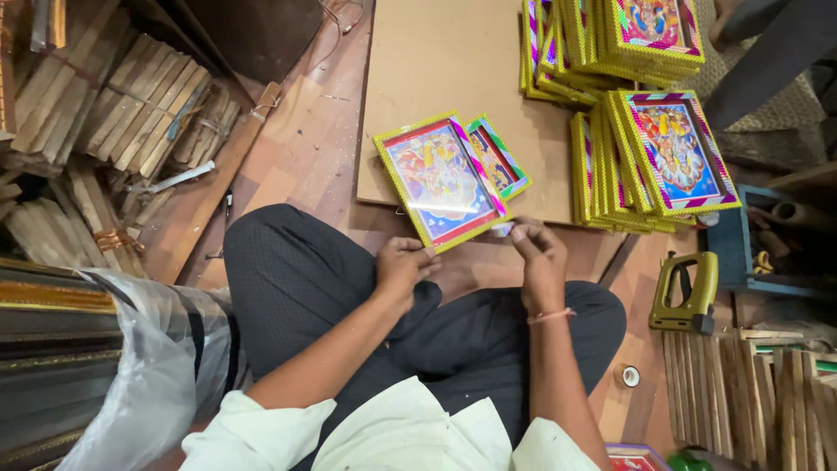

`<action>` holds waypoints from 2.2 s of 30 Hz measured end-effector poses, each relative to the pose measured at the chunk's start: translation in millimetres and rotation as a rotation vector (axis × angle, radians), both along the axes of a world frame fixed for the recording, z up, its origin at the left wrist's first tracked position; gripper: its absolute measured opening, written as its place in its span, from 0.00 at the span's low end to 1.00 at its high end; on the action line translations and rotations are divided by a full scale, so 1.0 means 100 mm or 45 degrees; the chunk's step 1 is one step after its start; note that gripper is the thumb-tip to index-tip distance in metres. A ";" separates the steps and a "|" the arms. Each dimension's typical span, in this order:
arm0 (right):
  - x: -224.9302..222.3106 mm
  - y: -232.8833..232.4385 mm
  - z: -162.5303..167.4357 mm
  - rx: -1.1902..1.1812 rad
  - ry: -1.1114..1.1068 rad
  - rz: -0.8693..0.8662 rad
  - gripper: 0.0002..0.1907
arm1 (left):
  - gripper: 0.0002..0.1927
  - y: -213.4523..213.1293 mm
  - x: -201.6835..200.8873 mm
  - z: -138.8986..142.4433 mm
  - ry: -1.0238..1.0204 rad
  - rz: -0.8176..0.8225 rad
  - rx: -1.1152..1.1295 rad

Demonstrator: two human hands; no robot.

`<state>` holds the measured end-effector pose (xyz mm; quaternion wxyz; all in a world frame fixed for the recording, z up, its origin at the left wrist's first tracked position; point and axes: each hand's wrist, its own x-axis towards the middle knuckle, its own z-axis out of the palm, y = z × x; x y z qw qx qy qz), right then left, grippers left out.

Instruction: The person sits on the floor of a frame workshop and finishes small decorative picture frames. They pick up a frame, press and align its glass and printed image, apply a strip of pink adhesive tape along the frame edge using a tape roll, and place finished frames onto a stack.

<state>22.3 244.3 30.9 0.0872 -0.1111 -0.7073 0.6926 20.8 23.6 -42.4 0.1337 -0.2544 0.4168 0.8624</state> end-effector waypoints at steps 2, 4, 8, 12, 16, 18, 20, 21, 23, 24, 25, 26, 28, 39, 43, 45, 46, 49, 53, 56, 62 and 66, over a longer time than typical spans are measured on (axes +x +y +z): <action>0.16 -0.11 0.02 0.099 -0.002 -0.044 0.06 | 0.14 0.07 0.00 0.02 0.035 -0.030 -0.010; 0.33 -0.23 0.04 0.114 -0.104 -0.035 0.07 | 0.14 0.08 0.06 0.12 0.225 -0.015 -0.418; 0.50 -0.42 0.11 -0.058 -0.261 0.086 0.07 | 0.13 -0.03 0.38 0.41 0.789 -0.180 -1.013; 0.51 -0.54 0.19 -0.293 -0.308 0.192 0.07 | 0.17 -0.06 0.52 0.62 0.909 -0.331 -0.991; 0.42 -0.58 0.22 -0.366 -0.310 0.256 0.07 | 0.15 -0.09 0.43 0.70 0.637 -0.441 -0.745; 0.36 -0.58 0.20 -0.321 -0.304 0.252 0.06 | 0.17 -0.12 0.37 0.72 0.877 -0.381 -0.813; 0.28 -0.56 0.15 -0.231 -0.287 0.228 0.06 | 0.15 -0.12 0.29 0.74 0.818 -0.387 -0.815; 0.24 -0.54 0.12 -0.185 -0.282 0.202 0.06 | 0.15 -0.11 0.26 0.74 0.785 -0.390 -0.813; 0.09 -0.46 0.05 -0.092 -0.257 0.156 0.06 | 0.16 -0.12 0.18 0.74 0.862 -0.281 -0.969; 0.00 -0.39 0.02 -0.032 -0.209 0.092 0.06 | 0.16 -0.13 0.15 0.73 0.896 -0.226 -1.046; -0.12 -0.30 0.00 0.025 -0.165 0.030 0.05 | 0.16 -0.14 0.12 0.71 0.837 -0.200 -1.103; -0.24 -0.21 -0.02 0.082 -0.120 -0.033 0.05 | 0.16 -0.15 0.09 0.69 0.778 -0.174 -1.160; -0.48 -0.03 -0.06 0.152 -0.074 -0.086 0.04 | 0.16 -0.19 0.04 0.62 0.730 -0.124 -1.249; -0.83 0.08 -0.33 0.332 -0.144 -0.180 0.04 | 0.18 -0.15 -0.10 0.41 0.437 -0.195 -1.217; -0.82 0.11 -0.35 0.281 -0.116 -0.183 0.04 | 0.19 -0.10 -0.10 0.41 0.446 -0.173 -1.213; -0.77 0.09 -0.37 0.296 -0.070 -0.181 0.05 | 0.19 -0.07 -0.09 0.40 0.459 -0.154 -1.214; -0.74 0.07 -0.38 0.347 -0.031 -0.170 0.05 | 0.18 -0.06 -0.09 0.39 0.458 -0.153 -1.216; -0.66 -0.03 -0.41 0.390 0.045 -0.157 0.07 | 0.17 -0.07 -0.09 0.38 0.458 -0.137 -1.219; -0.65 -0.07 -0.40 0.400 0.036 -0.183 0.08 | 0.15 -0.08 -0.08 0.42 0.439 -0.088 -1.162; -0.66 -0.06 -0.41 0.390 -0.005 -0.195 0.09 | 0.13 -0.08 -0.04 0.53 0.551 0.006 -1.048; -0.63 -0.06 -0.40 0.381 0.003 -0.197 0.09 | 0.08 -0.02 -0.08 0.77 0.672 -0.070 -0.787; -0.51 -0.11 -0.29 0.413 0.124 -0.244 0.11 | 0.09 0.06 -0.19 0.89 0.602 -0.055 -0.368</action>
